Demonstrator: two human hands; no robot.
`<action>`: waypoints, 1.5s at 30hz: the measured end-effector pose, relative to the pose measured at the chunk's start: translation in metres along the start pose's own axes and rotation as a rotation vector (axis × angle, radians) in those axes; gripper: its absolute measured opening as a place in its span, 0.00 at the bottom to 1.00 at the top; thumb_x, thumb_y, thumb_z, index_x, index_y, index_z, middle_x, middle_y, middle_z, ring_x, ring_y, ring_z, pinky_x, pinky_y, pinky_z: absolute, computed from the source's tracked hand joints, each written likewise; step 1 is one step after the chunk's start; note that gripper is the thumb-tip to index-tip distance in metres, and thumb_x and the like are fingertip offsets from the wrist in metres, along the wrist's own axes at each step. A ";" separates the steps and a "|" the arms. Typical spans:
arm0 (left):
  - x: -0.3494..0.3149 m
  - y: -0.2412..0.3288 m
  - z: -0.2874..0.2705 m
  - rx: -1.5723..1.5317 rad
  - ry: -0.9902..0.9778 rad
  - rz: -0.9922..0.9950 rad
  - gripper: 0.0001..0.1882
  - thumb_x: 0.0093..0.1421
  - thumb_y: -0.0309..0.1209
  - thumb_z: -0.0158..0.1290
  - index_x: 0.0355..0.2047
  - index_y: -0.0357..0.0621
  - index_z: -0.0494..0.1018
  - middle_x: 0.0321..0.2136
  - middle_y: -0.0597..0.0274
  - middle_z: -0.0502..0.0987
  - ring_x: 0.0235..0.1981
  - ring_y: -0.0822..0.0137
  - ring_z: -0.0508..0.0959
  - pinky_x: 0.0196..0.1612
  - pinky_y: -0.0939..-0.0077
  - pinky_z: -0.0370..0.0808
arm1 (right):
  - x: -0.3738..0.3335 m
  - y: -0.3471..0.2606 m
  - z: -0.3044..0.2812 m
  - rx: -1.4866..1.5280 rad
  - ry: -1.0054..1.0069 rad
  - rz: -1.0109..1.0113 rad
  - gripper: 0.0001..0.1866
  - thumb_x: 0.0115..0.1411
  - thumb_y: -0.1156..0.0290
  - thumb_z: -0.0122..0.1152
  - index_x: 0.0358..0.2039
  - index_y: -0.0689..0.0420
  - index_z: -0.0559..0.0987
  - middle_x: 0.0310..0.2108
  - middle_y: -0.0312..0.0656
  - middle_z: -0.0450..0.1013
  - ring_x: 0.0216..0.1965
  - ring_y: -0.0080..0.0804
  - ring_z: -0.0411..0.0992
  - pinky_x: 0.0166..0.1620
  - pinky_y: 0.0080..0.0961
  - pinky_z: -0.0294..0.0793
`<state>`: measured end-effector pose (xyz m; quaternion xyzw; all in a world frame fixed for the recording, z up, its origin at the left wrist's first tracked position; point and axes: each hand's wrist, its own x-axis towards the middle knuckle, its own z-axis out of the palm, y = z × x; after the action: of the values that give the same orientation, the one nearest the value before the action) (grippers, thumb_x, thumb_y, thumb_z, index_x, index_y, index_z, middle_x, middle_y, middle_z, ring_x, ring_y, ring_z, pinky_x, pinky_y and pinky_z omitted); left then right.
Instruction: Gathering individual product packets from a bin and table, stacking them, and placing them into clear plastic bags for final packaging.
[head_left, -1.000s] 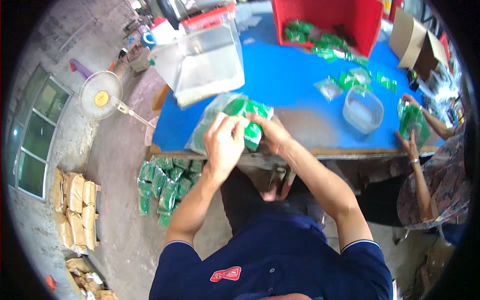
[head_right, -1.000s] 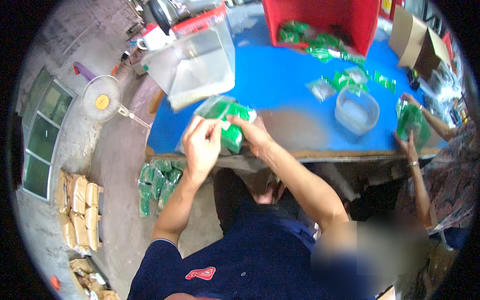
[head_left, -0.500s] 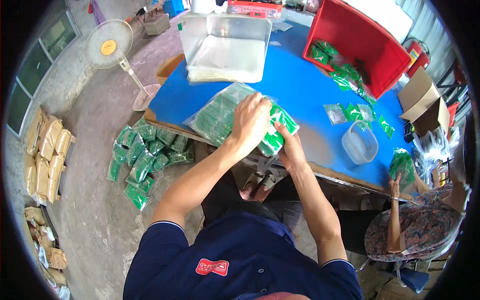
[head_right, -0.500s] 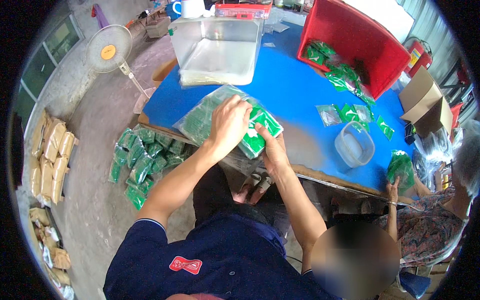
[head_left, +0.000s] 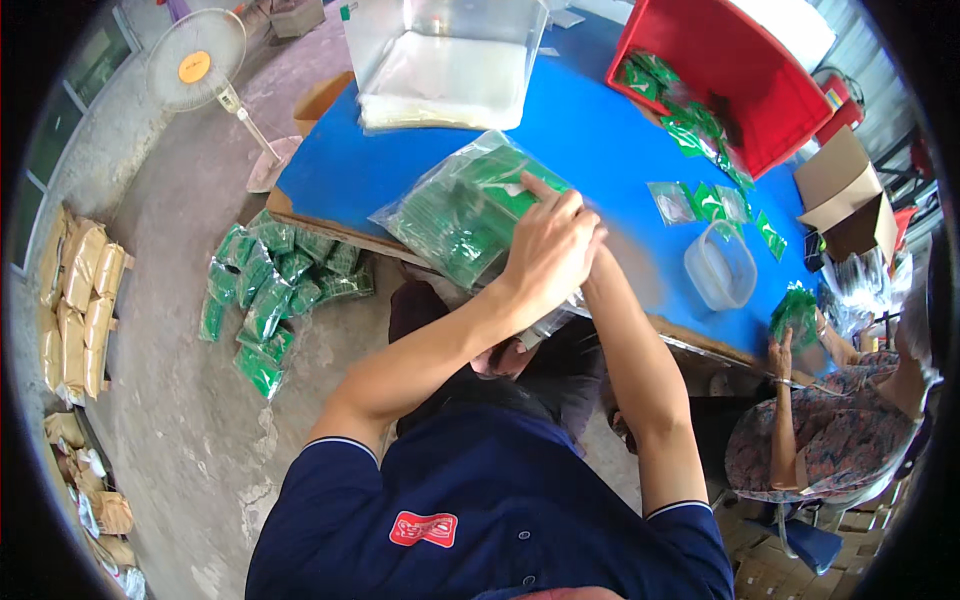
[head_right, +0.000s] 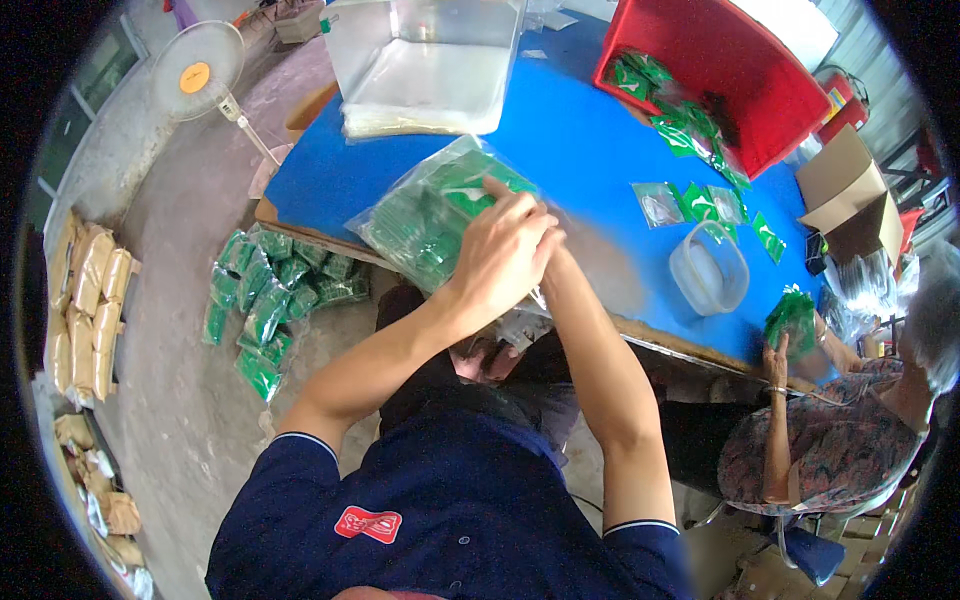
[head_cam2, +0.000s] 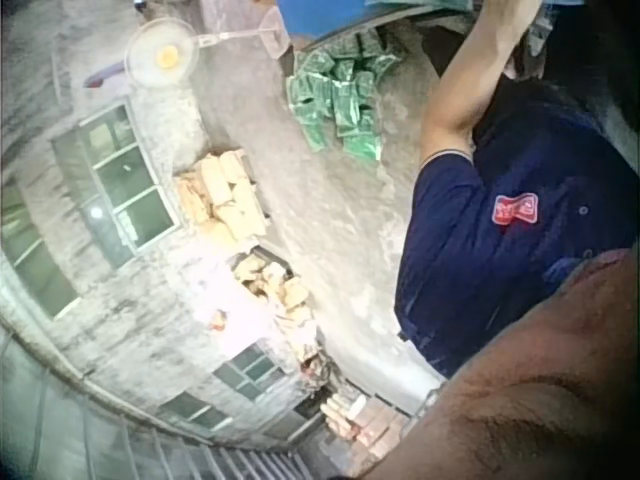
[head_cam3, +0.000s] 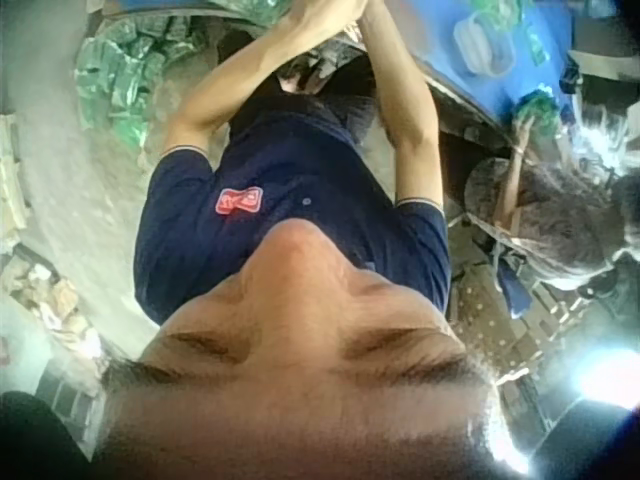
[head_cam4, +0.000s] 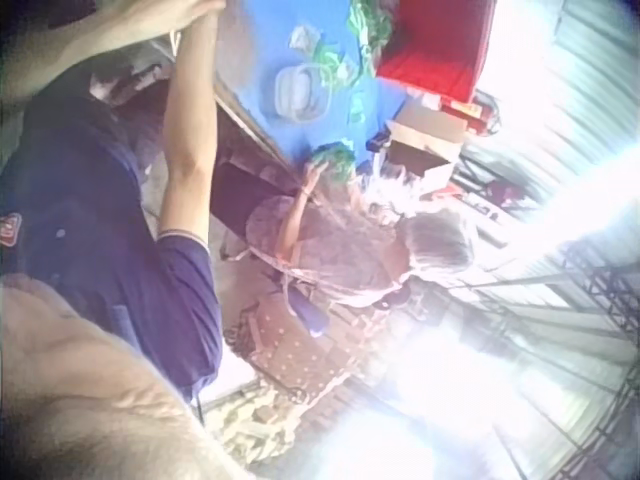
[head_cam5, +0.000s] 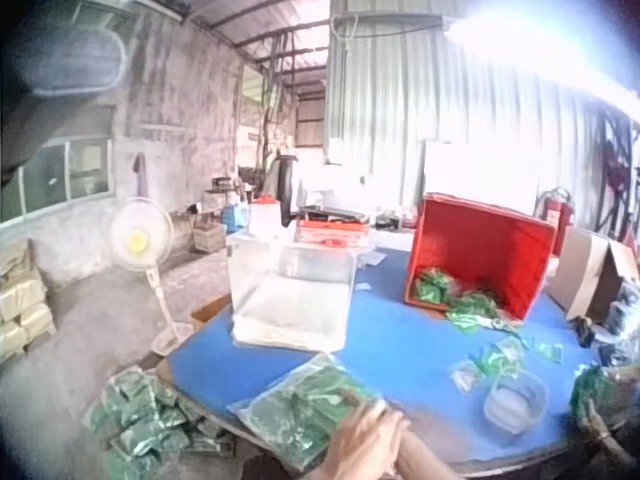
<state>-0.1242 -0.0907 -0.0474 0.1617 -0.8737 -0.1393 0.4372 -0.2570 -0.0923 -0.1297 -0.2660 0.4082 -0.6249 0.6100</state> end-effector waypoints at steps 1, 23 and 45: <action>0.006 -0.003 -0.012 -0.048 -0.007 -0.056 0.10 0.56 0.28 0.62 0.37 0.35 0.80 0.37 0.53 0.78 0.37 0.54 0.81 0.45 0.61 0.78 | 0.002 -0.003 -0.008 -0.007 -0.043 0.021 0.24 0.67 0.59 0.58 0.60 0.56 0.68 0.54 0.44 0.72 0.53 0.37 0.74 0.52 0.37 0.78; -0.046 -0.189 -0.069 -1.091 -0.442 -0.827 0.38 0.70 0.45 0.47 0.73 0.40 0.48 0.73 0.58 0.52 0.73 0.63 0.49 0.73 0.68 0.43 | -0.025 0.010 0.043 -0.653 0.561 -0.144 0.49 0.63 0.48 0.63 0.68 0.71 0.51 0.48 0.61 0.74 0.45 0.40 0.78 0.39 0.33 0.80; -0.031 -0.138 -0.069 -0.823 -0.597 -0.787 0.55 0.48 0.28 0.70 0.72 0.38 0.50 0.67 0.56 0.62 0.66 0.63 0.64 0.68 0.71 0.58 | -0.067 0.020 0.044 -0.414 0.255 -0.203 0.48 0.67 0.64 0.60 0.72 0.66 0.38 0.28 0.46 0.78 0.20 0.25 0.75 0.25 0.25 0.75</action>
<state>-0.0287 -0.2109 -0.0831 0.2434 -0.7082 -0.6522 0.1176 -0.2022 -0.0329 -0.1118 -0.3437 0.5722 -0.6147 0.4202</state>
